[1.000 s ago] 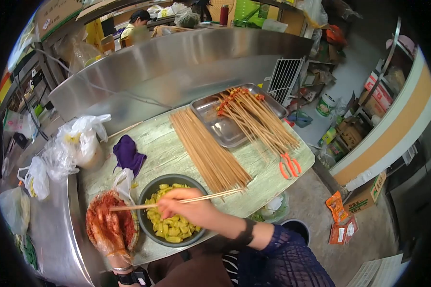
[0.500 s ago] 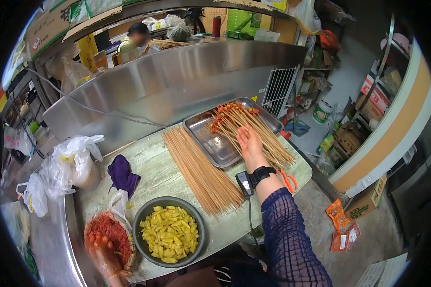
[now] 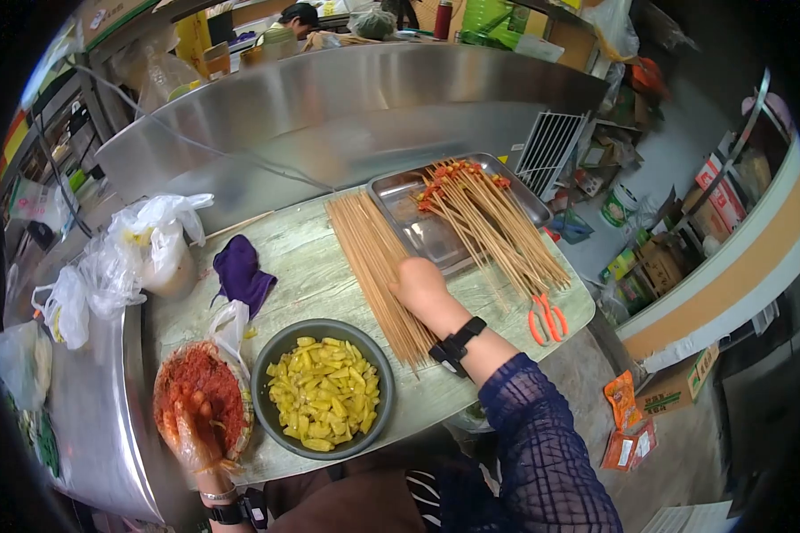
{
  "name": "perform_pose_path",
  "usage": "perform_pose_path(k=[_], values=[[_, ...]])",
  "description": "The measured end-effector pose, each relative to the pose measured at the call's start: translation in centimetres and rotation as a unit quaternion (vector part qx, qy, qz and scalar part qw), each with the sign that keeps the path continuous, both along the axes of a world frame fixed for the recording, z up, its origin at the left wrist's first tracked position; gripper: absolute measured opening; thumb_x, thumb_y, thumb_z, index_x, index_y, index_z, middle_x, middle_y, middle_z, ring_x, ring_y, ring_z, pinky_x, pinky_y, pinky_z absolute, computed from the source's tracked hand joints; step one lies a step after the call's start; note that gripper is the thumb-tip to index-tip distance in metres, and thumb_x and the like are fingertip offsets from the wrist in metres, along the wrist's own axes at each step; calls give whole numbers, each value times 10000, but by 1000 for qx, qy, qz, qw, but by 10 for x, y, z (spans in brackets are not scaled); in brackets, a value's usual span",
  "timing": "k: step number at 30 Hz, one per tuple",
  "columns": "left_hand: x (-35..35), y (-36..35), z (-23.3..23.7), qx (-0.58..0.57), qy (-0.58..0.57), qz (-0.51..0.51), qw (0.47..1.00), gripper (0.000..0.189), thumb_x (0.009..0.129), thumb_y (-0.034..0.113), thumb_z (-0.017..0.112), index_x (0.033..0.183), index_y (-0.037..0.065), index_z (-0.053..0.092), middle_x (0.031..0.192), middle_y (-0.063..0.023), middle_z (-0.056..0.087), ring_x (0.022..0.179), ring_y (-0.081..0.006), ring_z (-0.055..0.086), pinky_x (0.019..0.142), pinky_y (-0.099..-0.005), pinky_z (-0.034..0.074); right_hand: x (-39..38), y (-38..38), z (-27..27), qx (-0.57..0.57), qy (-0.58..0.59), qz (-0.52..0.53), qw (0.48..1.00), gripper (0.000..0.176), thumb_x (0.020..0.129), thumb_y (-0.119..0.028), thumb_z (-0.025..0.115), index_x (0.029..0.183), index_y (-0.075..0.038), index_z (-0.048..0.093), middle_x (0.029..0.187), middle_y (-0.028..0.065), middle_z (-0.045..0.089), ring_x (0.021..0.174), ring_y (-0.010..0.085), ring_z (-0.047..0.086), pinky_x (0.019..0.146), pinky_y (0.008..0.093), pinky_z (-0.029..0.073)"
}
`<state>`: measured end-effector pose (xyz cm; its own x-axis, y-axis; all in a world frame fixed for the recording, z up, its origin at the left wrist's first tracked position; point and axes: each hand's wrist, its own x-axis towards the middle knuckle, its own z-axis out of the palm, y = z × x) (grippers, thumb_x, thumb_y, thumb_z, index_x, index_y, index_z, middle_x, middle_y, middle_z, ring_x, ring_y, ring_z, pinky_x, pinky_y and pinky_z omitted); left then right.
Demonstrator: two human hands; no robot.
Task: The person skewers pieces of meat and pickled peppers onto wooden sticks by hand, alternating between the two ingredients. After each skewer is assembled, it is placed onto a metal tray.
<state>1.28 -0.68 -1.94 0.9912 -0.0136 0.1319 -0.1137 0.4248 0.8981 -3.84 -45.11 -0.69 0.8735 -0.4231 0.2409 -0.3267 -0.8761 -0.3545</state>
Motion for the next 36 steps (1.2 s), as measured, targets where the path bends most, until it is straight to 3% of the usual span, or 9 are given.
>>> perform_pose_path(k=[12,15,21,24,27,32,33,34,36], values=[[-4,-4,2,17,9,54,998,303,913,128,563,1177,-17,534,989,-142,649,847,-205,645,695,-285,538,15,-6,21,96,168,-64,979,200,702,-138,642,765,49,670,773,243,638,779,375,638,751,429,501],[-3,-4,0,1,16,45,999,303,914,126,560,1181,-14,534,995,-141,650,847,-209,644,700,-286,538,13,-2,18,17,172,-53,984,223,729,-207,663,667,6,644,599,142,631,621,276,646,641,371,506],[-5,-3,1,-11,32,37,999,305,911,116,556,1191,-2,535,1010,-143,651,836,-208,646,699,-289,541,15,-7,19,36,179,-39,982,275,760,-268,660,693,-2,648,596,132,629,580,275,634,650,378,505],[-6,-3,4,-8,33,26,999,300,912,113,554,1189,0,536,1005,-140,653,838,-205,649,702,-286,542,11,-10,21,30,155,-22,987,259,773,-263,646,707,-13,652,630,140,635,583,287,626,630,379,500],[-7,-3,6,-2,41,26,999,295,913,106,550,1182,-14,534,1059,-153,635,845,-213,639,689,-291,538,5,-6,42,5,178,-19,984,267,795,-260,600,861,-8,655,859,217,639,821,376,612,754,437,489],[-16,11,16,-41,52,29,997,301,916,82,543,1185,-44,498,1061,-174,593,808,-208,585,657,-287,506,8,-9,19,165,23,62,984,190,862,-202,543,836,-30,619,747,141,647,658,243,621,608,356,498],[-5,-2,10,-116,50,-1,992,333,913,85,548,1214,-40,479,1090,-173,588,822,-202,590,666,-281,511,-18,2,78,413,-22,22,910,148,902,-181,515,890,-57,596,657,47,595,544,115,549,487,238,444],[-7,-1,19,-123,80,9,989,358,909,86,553,1238,-24,467,1106,-163,586,840,-206,606,654,-271,522,-23,12,86,475,-85,68,873,130,928,-181,492,949,-79,569,648,-7,542,493,55,484,441,165,385],[-5,8,30,-151,93,17,984,357,895,76,564,1233,-3,484,1066,-149,608,828,-213,624,645,-267,549,-33,35,94,532,-192,87,820,147,942,-206,504,981,-72,549,701,0,545,523,61,497,447,176,396]])
